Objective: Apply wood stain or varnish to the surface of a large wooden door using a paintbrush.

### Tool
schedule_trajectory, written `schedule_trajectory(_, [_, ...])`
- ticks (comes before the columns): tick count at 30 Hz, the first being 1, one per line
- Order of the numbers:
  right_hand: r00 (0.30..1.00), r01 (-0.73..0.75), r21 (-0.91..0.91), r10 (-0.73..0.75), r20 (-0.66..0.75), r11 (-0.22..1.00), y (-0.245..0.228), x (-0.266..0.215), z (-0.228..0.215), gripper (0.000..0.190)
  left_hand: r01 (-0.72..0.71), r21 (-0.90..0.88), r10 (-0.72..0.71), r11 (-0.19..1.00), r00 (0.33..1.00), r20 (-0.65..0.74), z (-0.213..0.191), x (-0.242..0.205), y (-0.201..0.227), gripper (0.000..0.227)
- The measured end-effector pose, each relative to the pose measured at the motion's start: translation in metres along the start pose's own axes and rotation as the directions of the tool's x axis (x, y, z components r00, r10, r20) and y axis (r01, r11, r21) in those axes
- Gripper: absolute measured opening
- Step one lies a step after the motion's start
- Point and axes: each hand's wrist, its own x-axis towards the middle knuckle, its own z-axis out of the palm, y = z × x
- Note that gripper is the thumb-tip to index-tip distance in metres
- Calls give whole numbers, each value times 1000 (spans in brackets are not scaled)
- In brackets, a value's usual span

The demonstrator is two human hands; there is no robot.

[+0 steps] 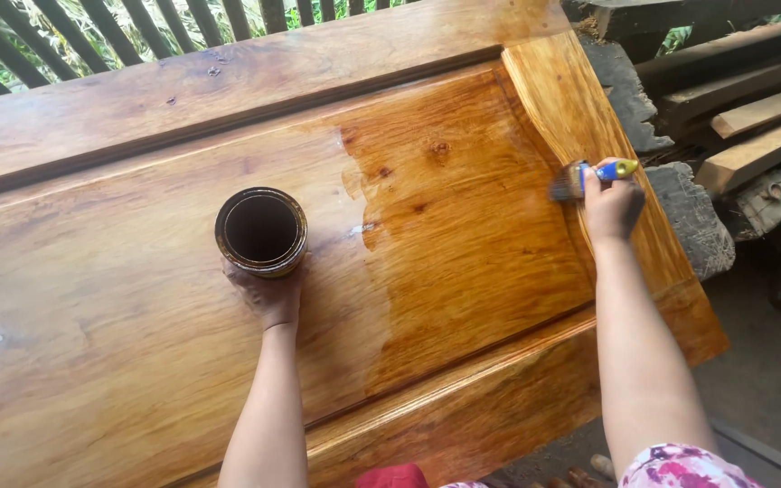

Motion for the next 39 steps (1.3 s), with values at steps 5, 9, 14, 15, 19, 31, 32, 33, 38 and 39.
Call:
schedule_trajectory(5, [998, 54, -22, -54, 23, 998, -45, -57, 22, 16, -65, 52, 65, 997, 998, -13, 2, -2, -1, 136])
schedule_trajectory(9, [980, 177, 180, -190, 58, 968, -135, -117, 38, 13, 1, -7, -1, 1000, 999, 36, -2, 0, 3, 133])
schedule_trajectory(14, [951, -110, 543, -70, 300, 832, -197, -128, 5, 10, -59, -54, 58, 997, 998, -27, -6, -7, 2, 129])
schedule_trajectory(15, [949, -138, 575, -59, 310, 806, -186, -127, 12, 7, -18, -40, 18, 999, 1000, -6, -9, -5, 4, 130])
schedule_trajectory(19, [968, -236, 533, 150, 201, 813, -83, -96, 20, 7, 93, -82, -91, 992, 996, 25, -34, -16, 2, 131])
schedule_trajectory(31, [991, -31, 183, 6, 132, 983, -30, -78, -20, 16, 107, -201, -120, 974, 991, -54, -196, -104, 41, 98])
schedule_trajectory(32, [991, -30, 191, 4, 134, 981, -60, -100, -5, 16, 104, -196, -118, 975, 991, -60, -199, -110, 49, 98])
schedule_trajectory(33, [977, 168, 262, -196, 87, 950, -86, -125, 5, 9, 129, -245, -147, 961, 988, -56, -201, -117, 58, 94])
schedule_trajectory(38, [909, 327, 427, -405, 103, 843, -172, -173, -10, 13, 139, -333, -165, 933, 985, -51, -203, -143, 83, 89])
schedule_trajectory(39, [945, 145, 504, -269, 184, 851, -157, -171, -9, 9, 143, -326, -164, 934, 986, -36, -202, -149, 84, 91])
